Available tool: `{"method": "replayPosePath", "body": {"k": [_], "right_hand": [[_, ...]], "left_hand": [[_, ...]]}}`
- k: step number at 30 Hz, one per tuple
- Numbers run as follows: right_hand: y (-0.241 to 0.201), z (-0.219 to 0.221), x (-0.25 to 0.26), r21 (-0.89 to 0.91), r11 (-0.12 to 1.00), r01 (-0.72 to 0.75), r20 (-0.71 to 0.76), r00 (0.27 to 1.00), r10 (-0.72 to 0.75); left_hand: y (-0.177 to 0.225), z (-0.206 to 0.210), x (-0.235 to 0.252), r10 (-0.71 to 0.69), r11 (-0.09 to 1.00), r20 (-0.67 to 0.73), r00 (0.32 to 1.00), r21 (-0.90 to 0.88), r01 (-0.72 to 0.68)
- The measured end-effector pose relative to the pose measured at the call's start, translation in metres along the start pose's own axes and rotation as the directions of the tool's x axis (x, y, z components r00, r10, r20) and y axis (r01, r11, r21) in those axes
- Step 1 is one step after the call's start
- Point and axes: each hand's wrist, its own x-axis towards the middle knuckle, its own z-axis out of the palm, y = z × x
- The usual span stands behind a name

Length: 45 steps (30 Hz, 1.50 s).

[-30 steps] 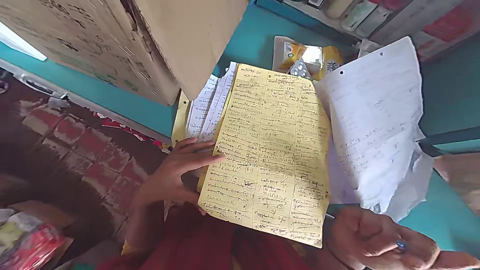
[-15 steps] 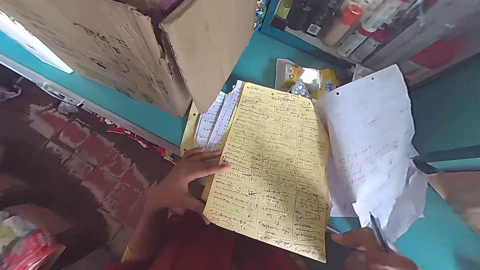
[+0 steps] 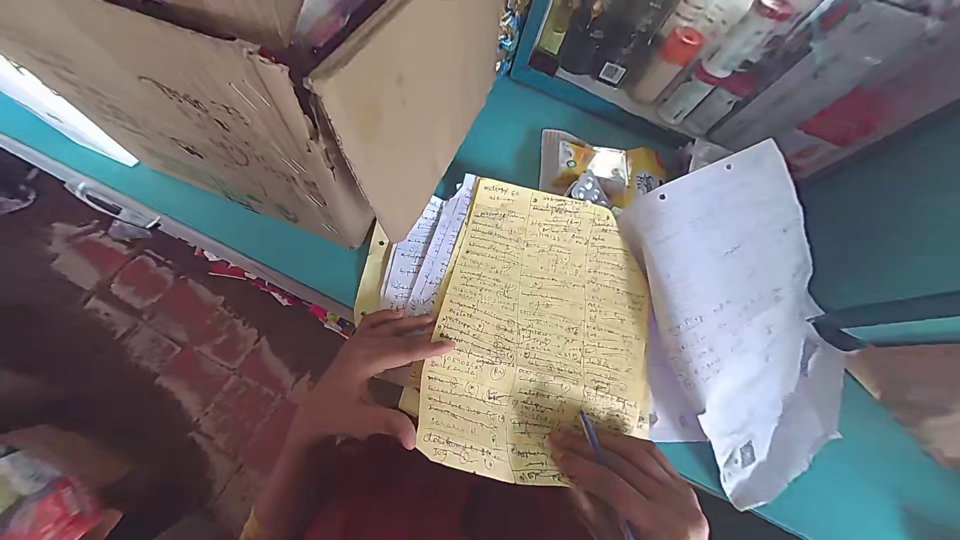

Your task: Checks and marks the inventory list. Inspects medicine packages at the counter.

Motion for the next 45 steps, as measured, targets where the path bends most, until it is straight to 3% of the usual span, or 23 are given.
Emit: {"method": "replayPosePath", "body": {"k": [19, 27, 32, 35, 40, 45], "right_hand": [[-0.001, -0.002, 0.007, 0.034, 0.999, -0.029, 0.02, 0.999, 0.029], [-0.003, -0.007, 0.007, 0.015, 1.0, -0.026, 0.076, 0.997, 0.024], [-0.009, -0.015, 0.012, 0.02, 1.0, -0.016, 0.078, 0.997, 0.015], [-0.012, -0.013, 0.019, -0.04, 0.999, 0.006, 0.03, 1.0, -0.004], [-0.019, 0.003, 0.044, -0.178, 0.983, 0.04, 0.057, 0.998, -0.03], [-0.023, 0.027, 0.062, -0.261, 0.964, 0.047, 0.049, 0.998, -0.035]], "left_hand": [[-0.001, 0.003, 0.0, -0.011, 1.0, -0.02, 1.0, -0.009, 0.011], [-0.001, 0.01, 0.002, -0.011, 1.0, -0.106, 0.994, 0.019, 0.013], [-0.003, 0.013, 0.001, 0.115, 0.988, -0.326, 0.938, -0.058, -0.142], [0.0, 0.005, 0.004, 0.145, 0.989, -0.401, 0.905, 0.039, -0.141], [0.0, -0.01, 0.027, 0.215, 0.936, -0.201, 0.956, 0.321, -0.143], [-0.003, -0.012, 0.052, 0.187, 0.902, -0.028, 0.982, 0.401, -0.161]]}}
